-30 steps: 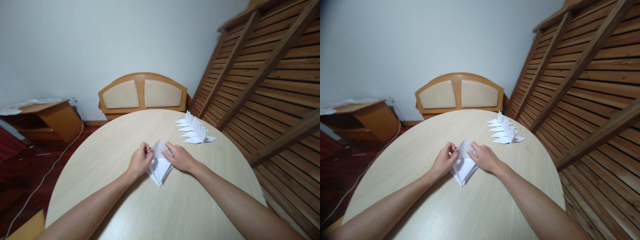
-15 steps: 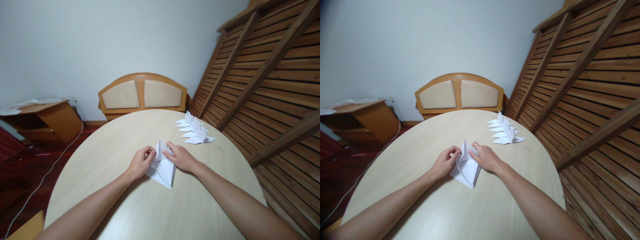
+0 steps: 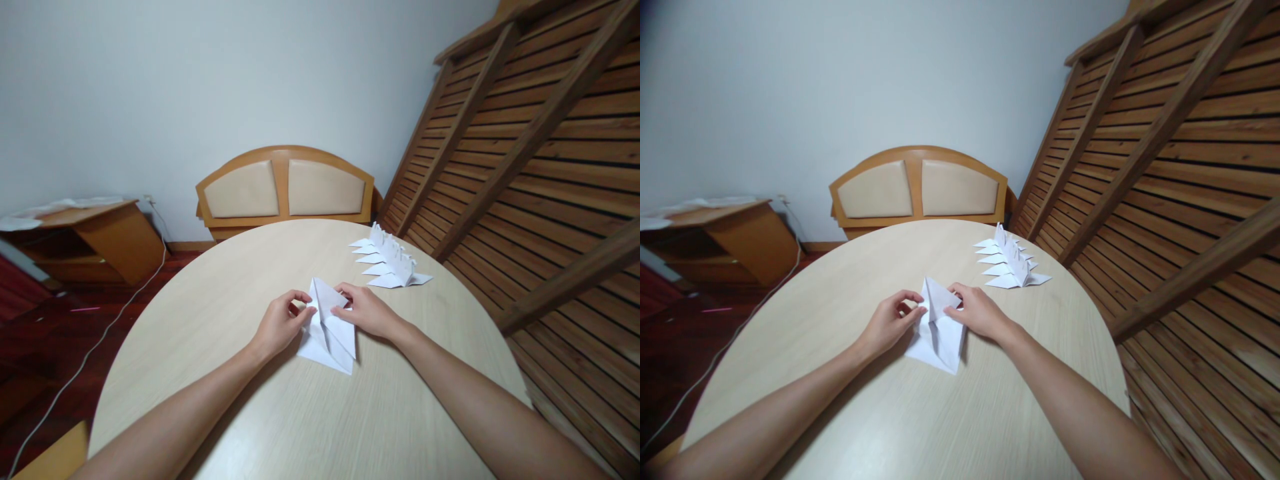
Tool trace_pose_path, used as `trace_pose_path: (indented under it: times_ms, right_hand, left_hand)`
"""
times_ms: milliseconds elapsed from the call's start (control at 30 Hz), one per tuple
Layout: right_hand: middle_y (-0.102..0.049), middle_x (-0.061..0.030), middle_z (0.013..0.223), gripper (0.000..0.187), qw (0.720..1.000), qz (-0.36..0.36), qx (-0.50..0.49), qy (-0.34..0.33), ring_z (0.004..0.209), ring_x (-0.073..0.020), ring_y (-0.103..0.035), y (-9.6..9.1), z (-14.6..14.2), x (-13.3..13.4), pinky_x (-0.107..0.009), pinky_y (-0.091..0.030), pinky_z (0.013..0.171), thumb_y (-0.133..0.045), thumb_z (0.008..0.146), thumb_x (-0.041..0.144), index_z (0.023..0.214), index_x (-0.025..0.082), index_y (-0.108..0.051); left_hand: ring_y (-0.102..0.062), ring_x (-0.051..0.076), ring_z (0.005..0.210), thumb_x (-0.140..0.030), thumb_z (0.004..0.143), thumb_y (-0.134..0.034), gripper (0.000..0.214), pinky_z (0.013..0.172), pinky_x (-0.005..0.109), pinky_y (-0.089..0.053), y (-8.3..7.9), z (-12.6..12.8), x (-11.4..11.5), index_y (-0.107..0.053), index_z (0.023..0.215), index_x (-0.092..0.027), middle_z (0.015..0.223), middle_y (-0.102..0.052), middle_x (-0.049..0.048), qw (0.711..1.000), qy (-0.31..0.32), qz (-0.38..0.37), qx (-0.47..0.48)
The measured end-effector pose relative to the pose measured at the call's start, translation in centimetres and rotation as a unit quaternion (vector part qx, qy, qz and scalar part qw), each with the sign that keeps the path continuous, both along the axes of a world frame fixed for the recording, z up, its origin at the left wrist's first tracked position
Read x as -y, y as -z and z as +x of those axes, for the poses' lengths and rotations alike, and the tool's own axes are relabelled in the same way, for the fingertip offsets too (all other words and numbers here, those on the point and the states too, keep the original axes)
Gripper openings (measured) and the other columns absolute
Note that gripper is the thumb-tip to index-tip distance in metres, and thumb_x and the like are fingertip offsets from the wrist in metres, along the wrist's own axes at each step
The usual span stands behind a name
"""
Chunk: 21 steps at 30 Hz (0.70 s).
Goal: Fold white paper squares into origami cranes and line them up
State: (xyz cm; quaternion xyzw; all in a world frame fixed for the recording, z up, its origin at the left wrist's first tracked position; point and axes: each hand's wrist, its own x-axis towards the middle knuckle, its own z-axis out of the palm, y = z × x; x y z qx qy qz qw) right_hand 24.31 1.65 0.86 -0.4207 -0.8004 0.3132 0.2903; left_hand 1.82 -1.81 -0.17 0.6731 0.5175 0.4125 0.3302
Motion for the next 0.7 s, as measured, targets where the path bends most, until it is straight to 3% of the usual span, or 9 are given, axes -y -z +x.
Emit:
trace_pose_path:
  times_ms: [167,333,567,700]
  right_hand:
    - [-0.071,-0.0040,0.085,0.017,1.000,0.009,0.022,0.020,0.071,-0.0160,-0.062,-0.4,0.0,0.1,-0.026,-0.041,0.064,-0.063,0.088,0.030,0.098,0.017,-0.067]
    - [-0.066,-0.0014,0.077,0.014,0.997,0.069,0.035,0.027,0.070,-0.0150,-0.058,-1.0,-0.6,0.5,-0.026,-0.039,0.065,-0.065,0.087,0.031,0.085,0.017,-0.064]
    - [-0.061,-0.0010,0.079,0.025,0.999,-0.017,-0.040,-0.023,0.071,-0.0137,-0.054,-0.7,-0.9,0.8,-0.026,-0.042,0.063,-0.062,0.092,0.041,0.095,0.017,-0.061]
    - [-0.060,-0.0004,0.083,0.035,0.996,-0.029,-0.014,-0.083,0.074,-0.0148,-0.055,-0.8,-0.7,1.0,-0.026,-0.044,0.066,-0.075,0.081,0.041,0.104,0.018,-0.062]
  left_hand:
    - [-0.059,0.014,0.061,-0.038,0.086,-0.065,0.025,0.054,0.024,-0.043,0.0,0.1,0.2,-0.064,0.100,-0.017,0.076,-0.066,0.0026,1.000,0.001,0.006,-0.008]
    - [-0.058,0.012,0.062,-0.034,0.087,-0.063,0.020,0.056,0.024,-0.044,-0.4,0.1,0.5,-0.064,0.096,-0.017,0.091,-0.069,0.0044,0.999,0.011,0.036,-0.019]
    - [-0.059,0.015,0.064,-0.034,0.090,-0.059,0.016,0.061,0.027,-0.043,0.0,-0.2,0.1,-0.061,0.095,-0.019,0.081,-0.067,0.0017,0.993,-0.023,0.051,-0.106]
    - [-0.059,0.017,0.067,-0.033,0.089,-0.060,0.014,0.060,0.027,-0.038,0.0,-0.4,0.0,-0.060,0.094,-0.020,0.074,-0.064,-0.0002,0.979,-0.046,0.050,-0.194]
